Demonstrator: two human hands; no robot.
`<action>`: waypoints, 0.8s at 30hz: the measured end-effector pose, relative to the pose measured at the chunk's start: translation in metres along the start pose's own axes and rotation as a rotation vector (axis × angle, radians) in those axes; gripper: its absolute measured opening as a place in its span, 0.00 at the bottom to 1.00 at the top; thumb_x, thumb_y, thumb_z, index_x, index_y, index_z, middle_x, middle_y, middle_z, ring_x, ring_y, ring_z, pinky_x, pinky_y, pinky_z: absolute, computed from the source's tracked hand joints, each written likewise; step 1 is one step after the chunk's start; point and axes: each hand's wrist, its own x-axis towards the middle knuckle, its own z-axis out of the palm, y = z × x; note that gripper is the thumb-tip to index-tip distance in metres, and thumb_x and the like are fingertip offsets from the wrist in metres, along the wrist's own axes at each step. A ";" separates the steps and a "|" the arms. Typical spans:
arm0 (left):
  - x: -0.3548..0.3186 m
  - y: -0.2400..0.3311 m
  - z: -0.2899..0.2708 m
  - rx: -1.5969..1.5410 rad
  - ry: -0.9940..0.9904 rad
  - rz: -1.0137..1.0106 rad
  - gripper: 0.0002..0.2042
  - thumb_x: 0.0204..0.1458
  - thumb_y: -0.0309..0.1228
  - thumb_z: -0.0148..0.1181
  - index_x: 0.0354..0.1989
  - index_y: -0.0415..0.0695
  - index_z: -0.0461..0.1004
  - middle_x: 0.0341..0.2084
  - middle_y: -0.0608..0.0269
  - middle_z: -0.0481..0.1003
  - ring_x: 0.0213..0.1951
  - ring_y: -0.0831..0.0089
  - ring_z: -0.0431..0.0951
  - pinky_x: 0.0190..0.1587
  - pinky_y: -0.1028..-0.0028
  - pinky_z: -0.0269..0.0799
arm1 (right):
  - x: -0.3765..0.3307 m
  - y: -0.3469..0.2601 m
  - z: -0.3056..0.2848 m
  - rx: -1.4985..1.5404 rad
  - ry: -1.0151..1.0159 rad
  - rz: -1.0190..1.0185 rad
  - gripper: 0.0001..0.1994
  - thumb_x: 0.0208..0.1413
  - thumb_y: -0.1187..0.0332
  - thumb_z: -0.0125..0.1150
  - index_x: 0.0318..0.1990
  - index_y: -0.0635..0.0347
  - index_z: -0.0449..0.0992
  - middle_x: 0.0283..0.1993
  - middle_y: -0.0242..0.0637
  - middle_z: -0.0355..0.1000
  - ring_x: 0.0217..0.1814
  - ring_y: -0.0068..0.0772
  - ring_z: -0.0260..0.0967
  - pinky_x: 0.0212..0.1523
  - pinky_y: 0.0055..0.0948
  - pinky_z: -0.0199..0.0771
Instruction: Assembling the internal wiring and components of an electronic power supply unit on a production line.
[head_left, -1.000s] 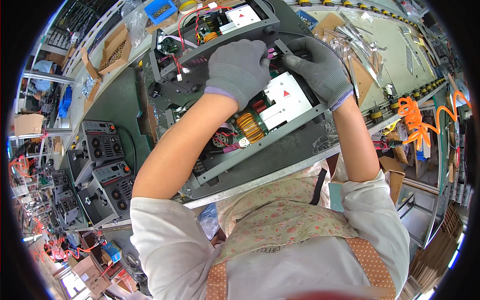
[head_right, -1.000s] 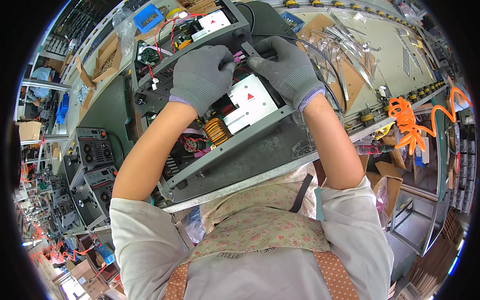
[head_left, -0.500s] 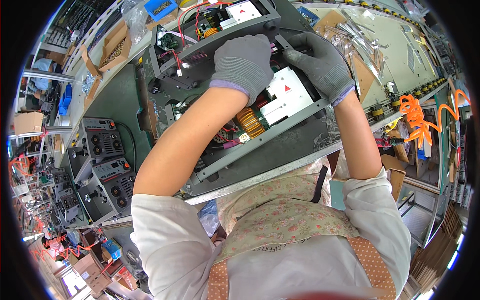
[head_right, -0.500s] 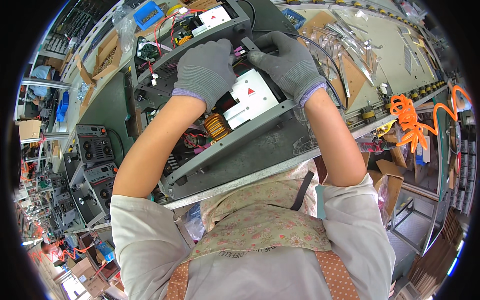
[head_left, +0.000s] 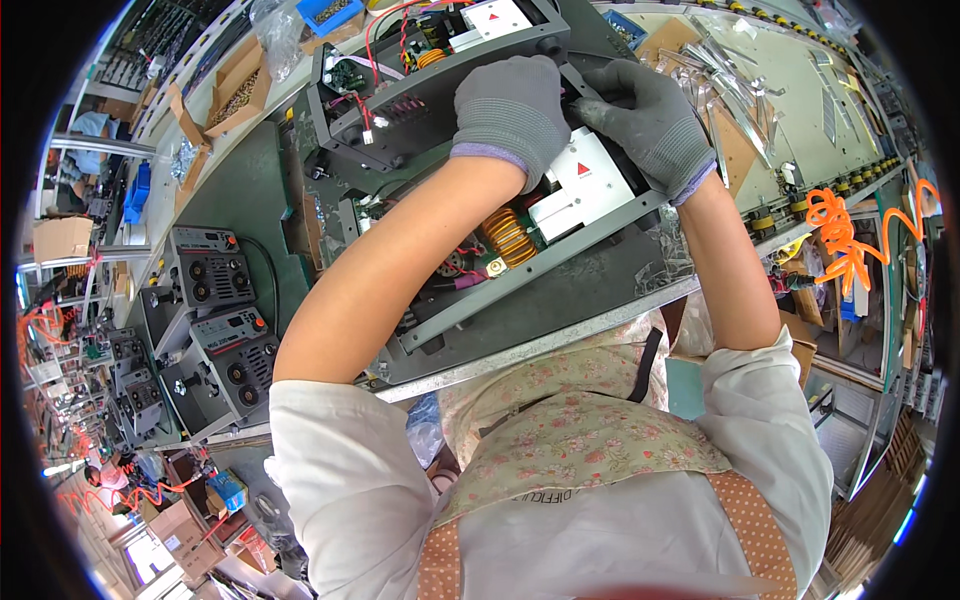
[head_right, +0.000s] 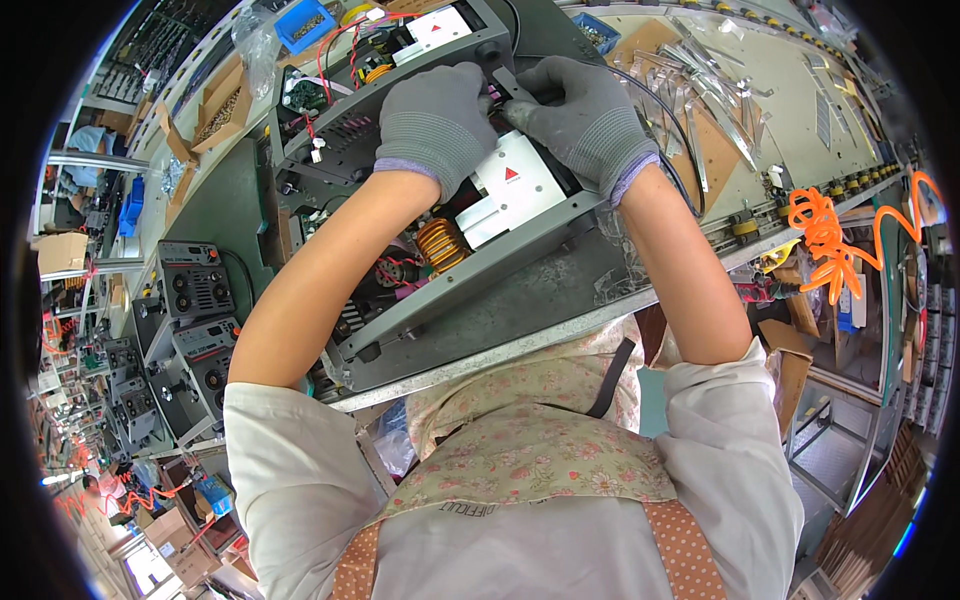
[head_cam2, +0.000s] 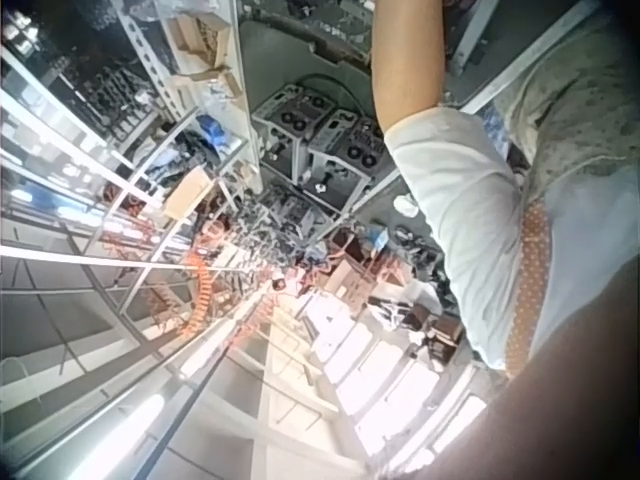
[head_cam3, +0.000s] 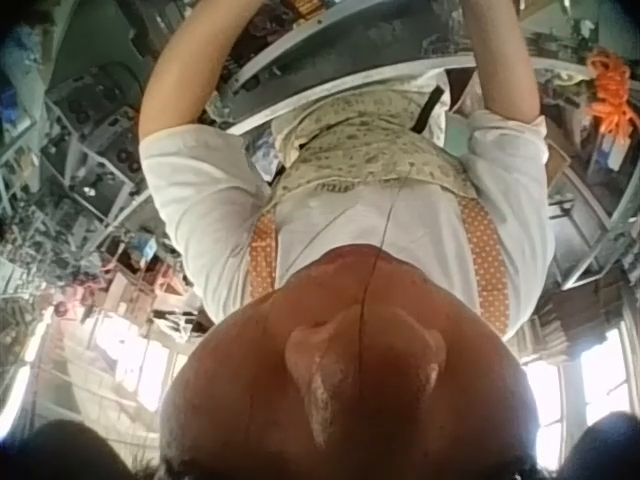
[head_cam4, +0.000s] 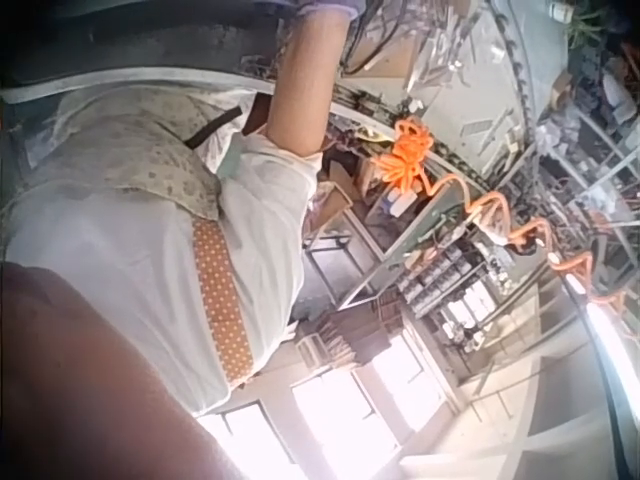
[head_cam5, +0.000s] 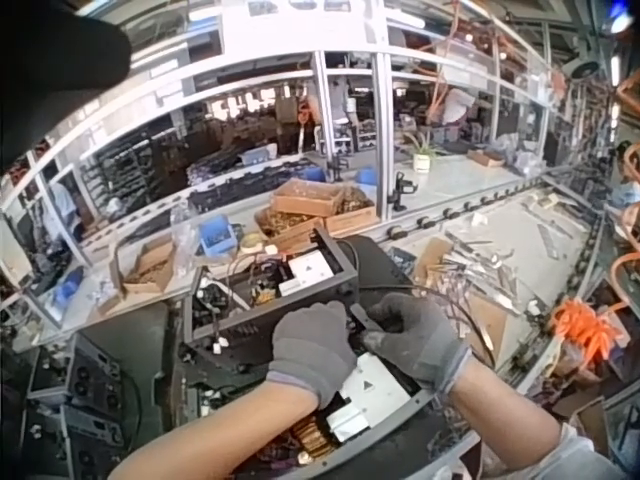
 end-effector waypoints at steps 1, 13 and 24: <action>0.001 -0.001 -0.001 -0.001 0.006 0.015 0.11 0.56 0.39 0.58 0.39 0.44 0.77 0.33 0.51 0.80 0.40 0.53 0.81 0.43 0.56 0.75 | 0.002 0.001 0.000 0.000 -0.001 -0.003 0.19 0.52 0.62 0.72 0.48 0.64 0.80 0.39 0.41 0.80 0.39 0.27 0.76 0.45 0.29 0.77; -0.012 -0.012 0.003 -0.219 0.078 -0.031 0.10 0.55 0.41 0.60 0.38 0.51 0.79 0.32 0.54 0.80 0.38 0.53 0.81 0.43 0.56 0.76 | -0.017 0.087 -0.079 -0.596 -0.024 0.270 0.28 0.54 0.50 0.66 0.60 0.52 0.76 0.54 0.44 0.79 0.57 0.45 0.76 0.58 0.36 0.72; -0.010 -0.014 -0.007 -0.209 0.034 0.002 0.13 0.60 0.45 0.54 0.40 0.51 0.78 0.35 0.55 0.80 0.38 0.54 0.82 0.41 0.56 0.77 | -0.078 0.039 -0.121 -0.555 0.783 0.137 0.16 0.58 0.55 0.67 0.49 0.53 0.81 0.28 0.32 0.75 0.30 0.24 0.72 0.29 0.24 0.68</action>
